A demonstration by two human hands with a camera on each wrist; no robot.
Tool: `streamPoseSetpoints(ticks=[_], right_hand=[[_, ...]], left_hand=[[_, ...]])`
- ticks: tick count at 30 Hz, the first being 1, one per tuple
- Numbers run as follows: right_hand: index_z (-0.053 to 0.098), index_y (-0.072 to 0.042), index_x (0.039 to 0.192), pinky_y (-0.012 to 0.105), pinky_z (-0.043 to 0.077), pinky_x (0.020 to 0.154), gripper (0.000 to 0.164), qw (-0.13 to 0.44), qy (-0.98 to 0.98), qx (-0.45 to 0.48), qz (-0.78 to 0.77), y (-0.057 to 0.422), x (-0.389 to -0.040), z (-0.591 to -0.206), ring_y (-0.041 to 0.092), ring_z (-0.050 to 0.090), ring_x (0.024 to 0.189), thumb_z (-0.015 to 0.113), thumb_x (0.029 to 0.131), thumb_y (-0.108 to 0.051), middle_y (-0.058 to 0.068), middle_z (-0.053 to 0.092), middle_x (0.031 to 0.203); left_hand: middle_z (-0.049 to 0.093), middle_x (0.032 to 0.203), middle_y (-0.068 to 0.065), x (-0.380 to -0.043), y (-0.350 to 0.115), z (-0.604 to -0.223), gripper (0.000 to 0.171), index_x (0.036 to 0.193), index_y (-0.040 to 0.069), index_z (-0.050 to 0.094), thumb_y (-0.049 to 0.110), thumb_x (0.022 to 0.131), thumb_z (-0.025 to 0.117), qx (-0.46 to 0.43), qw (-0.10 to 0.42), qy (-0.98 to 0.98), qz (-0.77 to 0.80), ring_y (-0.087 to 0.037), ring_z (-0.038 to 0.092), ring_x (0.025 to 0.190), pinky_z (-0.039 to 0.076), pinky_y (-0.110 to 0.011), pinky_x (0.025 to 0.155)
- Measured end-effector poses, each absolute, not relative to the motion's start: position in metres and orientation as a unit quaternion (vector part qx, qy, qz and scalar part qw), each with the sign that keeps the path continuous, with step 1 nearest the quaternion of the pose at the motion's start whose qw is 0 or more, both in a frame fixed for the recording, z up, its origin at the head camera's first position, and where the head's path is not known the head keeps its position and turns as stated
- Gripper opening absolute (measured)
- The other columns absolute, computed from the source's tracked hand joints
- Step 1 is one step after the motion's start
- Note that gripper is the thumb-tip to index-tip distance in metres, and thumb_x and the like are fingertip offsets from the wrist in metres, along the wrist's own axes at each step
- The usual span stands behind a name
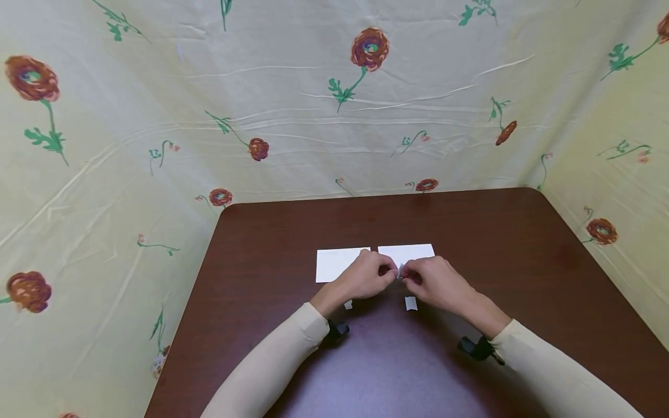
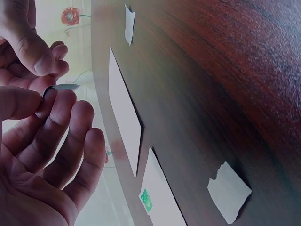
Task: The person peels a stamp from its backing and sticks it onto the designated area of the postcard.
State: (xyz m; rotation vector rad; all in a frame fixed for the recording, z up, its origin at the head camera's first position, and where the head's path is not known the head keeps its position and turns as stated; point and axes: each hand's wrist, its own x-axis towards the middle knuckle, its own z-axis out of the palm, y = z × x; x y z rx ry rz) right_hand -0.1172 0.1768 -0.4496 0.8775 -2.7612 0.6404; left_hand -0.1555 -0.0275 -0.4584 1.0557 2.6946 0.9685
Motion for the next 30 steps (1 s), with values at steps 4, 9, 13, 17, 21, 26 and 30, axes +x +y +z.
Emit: streamPoseSetpoints(ticks=[4,9,13,17,21,26,30], right_hand=[[0.075,-0.015,0.087,0.023,0.052,0.064,0.005,0.086,-0.927,0.291,0.219,0.1755,-0.118,-0.4495,-0.001,0.057,0.065,0.076,0.083,-0.013,-0.012,0.067,0.075],[0.075,-0.015,0.087,0.023,0.051,0.064,0.005,0.086,-0.928,0.289,0.219,0.1751,-0.1192,-0.4503,-0.002,0.057,0.066,0.077,0.083,-0.014,-0.012,0.067,0.076],[0.075,-0.016,0.087,0.022,0.051,0.063,0.005,0.082,-0.929,0.285,0.221,0.1746,-0.1186,-0.449,-0.002,0.057,0.065,0.078,0.083,-0.015,-0.013,0.067,0.076],[0.074,-0.017,0.086,0.022,0.051,0.063,0.005,0.085,-0.93,0.282,0.22,0.174,-0.1188,-0.4487,-0.002,0.056,0.065,0.079,0.083,-0.016,-0.013,0.066,0.075],[0.074,-0.019,0.084,0.022,0.05,0.062,0.006,0.093,-0.93,0.283,0.216,0.1737,-0.1198,-0.4502,-0.002,0.056,0.064,0.079,0.083,-0.017,-0.014,0.065,0.073],[0.073,-0.018,0.084,0.022,0.049,0.061,0.004,0.095,-0.931,0.28,0.215,0.1735,-0.1199,-0.4502,-0.002,0.054,0.062,0.077,0.084,-0.016,-0.015,0.064,0.072],[0.073,-0.017,0.083,0.021,0.047,0.059,0.004,0.099,-0.931,0.279,0.214,0.1739,-0.121,-0.4486,-0.001,0.052,0.061,0.073,0.085,-0.015,-0.014,0.063,0.071]], left_hand=[[0.068,0.075,0.014,-0.1562,-0.0284,-0.4581,0.015,0.093,0.017,0.077,0.021,0.095,0.062,0.349,0.05,0.879,0.321,0.001,0.052,0.062,0.044,-0.016,0.06],[0.067,0.075,0.014,-0.1573,-0.029,-0.4597,0.015,0.094,0.017,0.076,0.022,0.096,0.062,0.351,0.059,0.876,0.325,0.002,0.052,0.062,0.045,-0.016,0.061],[0.066,0.075,0.014,-0.1581,-0.0295,-0.46,0.016,0.096,0.018,0.076,0.022,0.096,0.06,0.352,0.063,0.876,0.325,0.001,0.052,0.063,0.045,-0.016,0.062],[0.067,0.077,0.013,-0.1592,-0.0304,-0.4599,0.016,0.096,0.017,0.075,0.021,0.097,0.059,0.36,0.059,0.873,0.324,0.002,0.053,0.065,0.046,-0.015,0.064],[0.067,0.078,0.014,-0.1606,-0.0309,-0.461,0.016,0.095,0.017,0.075,0.019,0.097,0.059,0.372,0.055,0.869,0.321,0.003,0.054,0.067,0.046,-0.014,0.065],[0.07,0.08,0.011,-0.1615,-0.0321,-0.4615,0.016,0.097,0.016,0.075,0.019,0.097,0.059,0.372,0.067,0.866,0.327,0.002,0.054,0.067,0.046,-0.015,0.066],[0.073,0.084,0.009,-0.1627,-0.0334,-0.46,0.016,0.098,0.015,0.076,0.02,0.097,0.06,0.364,0.07,0.867,0.333,0.003,0.054,0.067,0.047,-0.015,0.066]])
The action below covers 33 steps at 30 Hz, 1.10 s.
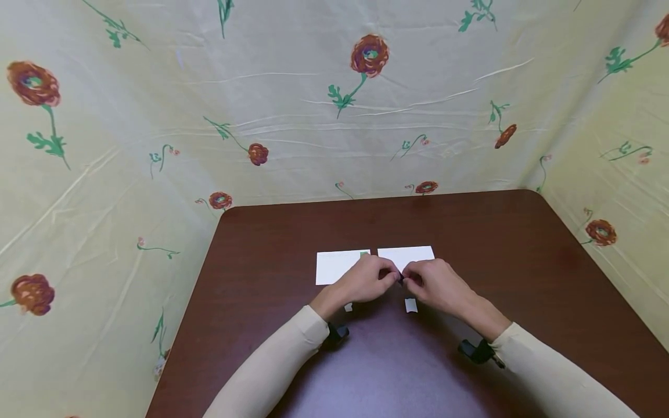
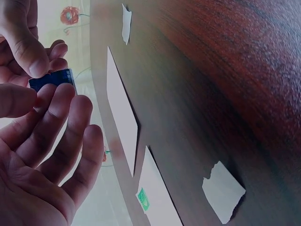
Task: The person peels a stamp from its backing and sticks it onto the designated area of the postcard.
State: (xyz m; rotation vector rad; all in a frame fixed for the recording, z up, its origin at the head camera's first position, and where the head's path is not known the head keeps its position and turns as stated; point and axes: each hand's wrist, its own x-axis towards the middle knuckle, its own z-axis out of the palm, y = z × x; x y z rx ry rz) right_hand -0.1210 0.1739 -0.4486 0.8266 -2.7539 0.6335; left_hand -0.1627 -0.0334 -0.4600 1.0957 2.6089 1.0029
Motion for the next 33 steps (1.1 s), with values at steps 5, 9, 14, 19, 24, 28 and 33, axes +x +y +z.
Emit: streamPoseSetpoints(ticks=[5,9,14,19,24,28,33], right_hand=[[0.073,-0.016,0.083,0.021,0.046,0.058,0.005,0.107,-0.931,0.276,0.212,0.176,-0.123,-0.445,0.001,0.051,0.059,0.072,0.084,-0.011,-0.012,0.063,0.071],[0.072,-0.016,0.083,0.021,0.045,0.057,0.005,0.101,-0.933,0.271,0.214,0.178,-0.124,-0.442,0.001,0.049,0.059,0.073,0.084,-0.012,-0.012,0.062,0.07],[0.072,-0.015,0.083,0.021,0.045,0.057,0.003,0.088,-0.936,0.263,0.218,0.18,-0.125,-0.438,0.002,0.049,0.059,0.073,0.086,-0.014,-0.011,0.062,0.07],[0.073,-0.013,0.084,0.021,0.046,0.057,0.004,0.077,-0.937,0.258,0.221,0.18,-0.125,-0.436,0.002,0.05,0.06,0.073,0.087,-0.016,-0.01,0.063,0.071],[0.072,-0.015,0.084,0.021,0.046,0.058,0.004,0.086,-0.939,0.255,0.215,0.18,-0.121,-0.435,0.002,0.05,0.06,0.072,0.088,-0.014,-0.01,0.063,0.071],[0.073,-0.013,0.086,0.022,0.046,0.057,0.003,0.096,-0.94,0.251,0.211,0.181,-0.118,-0.432,0.003,0.05,0.06,0.07,0.088,-0.013,-0.009,0.063,0.071],[0.072,-0.01,0.088,0.022,0.045,0.056,0.005,0.103,-0.941,0.245,0.209,0.182,-0.115,-0.427,0.005,0.05,0.06,0.07,0.089,-0.015,-0.008,0.061,0.07]], left_hand=[[0.068,0.076,0.012,-0.165,-0.035,-0.457,0.014,0.096,0.015,0.076,0.02,0.096,0.063,0.352,0.054,0.874,0.331,0.0,0.051,0.061,0.043,-0.017,0.059],[0.067,0.075,0.012,-0.167,-0.036,-0.458,0.013,0.096,0.014,0.076,0.02,0.095,0.064,0.34,0.044,0.878,0.335,0.001,0.053,0.063,0.043,-0.016,0.06],[0.068,0.075,0.011,-0.169,-0.037,-0.457,0.009,0.095,0.014,0.075,0.02,0.093,0.068,0.334,0.032,0.874,0.35,0.001,0.057,0.066,0.047,-0.016,0.061],[0.067,0.074,0.011,-0.17,-0.037,-0.457,0.007,0.094,0.015,0.074,0.02,0.092,0.07,0.337,0.021,0.871,0.356,0.002,0.058,0.065,0.047,-0.015,0.061],[0.066,0.071,0.014,-0.167,-0.038,-0.456,0.006,0.089,0.018,0.074,0.022,0.092,0.071,0.346,0.015,0.87,0.349,0.002,0.056,0.063,0.046,-0.015,0.06],[0.066,0.072,0.013,-0.164,-0.037,-0.45,0.008,0.088,0.018,0.074,0.022,0.093,0.071,0.349,0.014,0.867,0.355,0.0,0.055,0.064,0.046,-0.015,0.06],[0.066,0.073,0.011,-0.161,-0.036,-0.443,0.008,0.089,0.017,0.073,0.023,0.094,0.069,0.355,0.015,0.863,0.359,-0.003,0.055,0.065,0.046,-0.016,0.061]])
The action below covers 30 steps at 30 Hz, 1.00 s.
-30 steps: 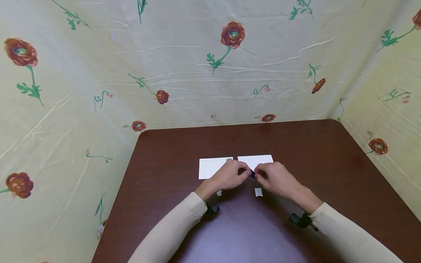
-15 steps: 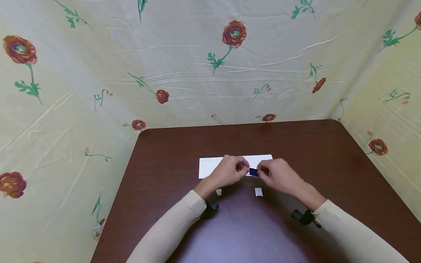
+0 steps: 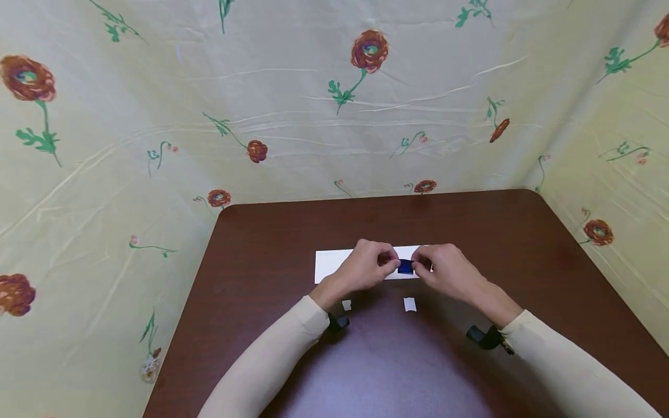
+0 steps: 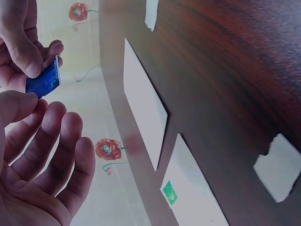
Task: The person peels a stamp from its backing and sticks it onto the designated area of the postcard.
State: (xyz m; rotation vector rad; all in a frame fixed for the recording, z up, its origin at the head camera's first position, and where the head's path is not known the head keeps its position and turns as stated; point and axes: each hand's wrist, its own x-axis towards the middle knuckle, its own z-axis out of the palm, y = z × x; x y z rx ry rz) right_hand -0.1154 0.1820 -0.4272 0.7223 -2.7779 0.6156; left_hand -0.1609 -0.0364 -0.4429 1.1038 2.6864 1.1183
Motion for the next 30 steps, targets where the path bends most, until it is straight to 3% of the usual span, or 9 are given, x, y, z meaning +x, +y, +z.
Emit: streamPoseSetpoints(ticks=[10,30], right_hand=[[0.073,-0.011,0.089,0.024,0.045,0.056,0.005,0.123,-0.942,0.24,0.202,0.19,-0.125,-0.415,0.006,0.051,0.059,0.07,0.089,-0.016,-0.005,0.065,0.072],[0.073,-0.009,0.091,0.028,0.049,0.059,0.008,0.142,-0.947,0.207,0.202,0.203,-0.138,-0.392,0.01,0.055,0.061,0.068,0.091,-0.015,0.0,0.069,0.075]], left_hand=[[0.064,0.074,0.008,-0.168,-0.029,-0.43,0.008,0.089,0.017,0.071,0.022,0.095,0.068,0.368,0.003,0.859,0.356,-0.008,0.055,0.066,0.045,-0.017,0.059],[0.065,0.071,0.01,-0.187,-0.008,-0.407,0.01,0.088,0.017,0.071,0.02,0.095,0.065,0.377,-0.025,0.859,0.346,-0.003,0.054,0.061,0.044,-0.017,0.056]])
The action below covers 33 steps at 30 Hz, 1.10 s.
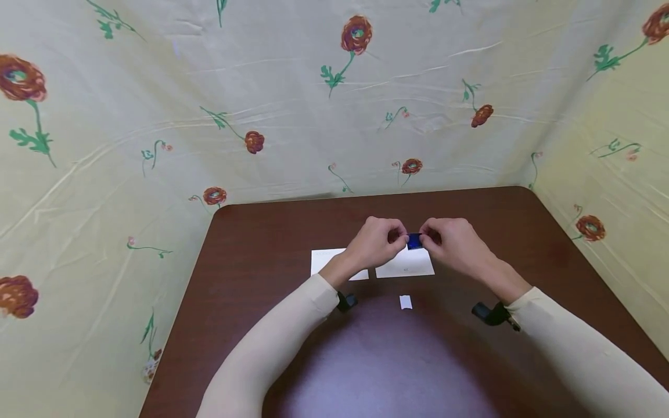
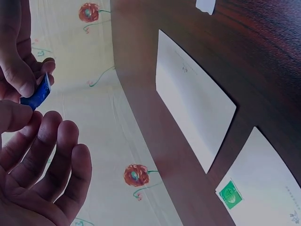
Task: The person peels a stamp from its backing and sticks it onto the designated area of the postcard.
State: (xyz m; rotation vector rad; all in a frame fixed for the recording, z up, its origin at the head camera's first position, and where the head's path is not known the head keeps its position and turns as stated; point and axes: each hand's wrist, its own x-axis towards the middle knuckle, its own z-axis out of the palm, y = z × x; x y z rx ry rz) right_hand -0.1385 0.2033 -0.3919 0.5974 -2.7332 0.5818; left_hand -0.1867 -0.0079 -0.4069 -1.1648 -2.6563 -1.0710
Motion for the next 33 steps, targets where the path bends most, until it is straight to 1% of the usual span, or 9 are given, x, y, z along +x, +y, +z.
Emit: streamPoseSetpoints(ticks=[3,13,21,26,33], right_hand=[[0.073,-0.009,0.091,0.029,0.05,0.06,0.008,0.141,-0.946,0.203,0.209,0.207,-0.14,-0.391,0.01,0.057,0.061,0.068,0.091,-0.015,0.001,0.069,0.075],[0.072,-0.008,0.092,0.029,0.051,0.06,0.008,0.141,-0.947,0.188,0.219,0.216,-0.145,-0.397,0.011,0.057,0.061,0.066,0.092,-0.014,0.001,0.069,0.075],[0.072,-0.009,0.093,0.029,0.052,0.061,0.009,0.131,-0.947,0.169,0.239,0.219,-0.15,-0.402,0.011,0.059,0.063,0.066,0.093,-0.016,0.0,0.069,0.076],[0.072,-0.009,0.093,0.027,0.052,0.06,0.01,0.123,-0.95,0.151,0.245,0.218,-0.155,-0.404,0.011,0.06,0.064,0.067,0.092,-0.017,0.0,0.069,0.076],[0.071,-0.006,0.095,0.029,0.052,0.061,0.012,0.109,-0.95,0.138,0.256,0.216,-0.159,-0.407,0.014,0.06,0.065,0.066,0.094,-0.016,0.004,0.071,0.078]], left_hand=[[0.064,0.071,0.011,-0.188,-0.003,-0.407,0.01,0.087,0.017,0.07,0.02,0.095,0.064,-0.374,0.031,-0.86,-0.345,-0.002,0.054,0.061,0.044,-0.016,0.056],[0.066,0.071,0.008,-0.191,0.008,-0.41,0.012,0.09,0.013,0.071,0.02,0.096,0.063,-0.361,0.034,-0.862,-0.353,-0.004,0.055,0.061,0.045,-0.017,0.056],[0.066,0.072,0.009,-0.197,0.013,-0.417,0.012,0.089,0.014,0.071,0.021,0.096,0.064,-0.349,0.038,-0.865,-0.359,-0.004,0.057,0.062,0.046,-0.016,0.057],[0.067,0.074,0.009,-0.204,0.014,-0.421,0.012,0.09,0.013,0.072,0.022,0.096,0.065,-0.343,0.033,-0.862,-0.372,-0.004,0.058,0.063,0.047,-0.017,0.057],[0.068,0.074,0.009,-0.211,0.015,-0.427,0.013,0.091,0.012,0.072,0.022,0.096,0.066,-0.331,0.024,-0.862,-0.383,-0.003,0.06,0.064,0.048,-0.016,0.059]])
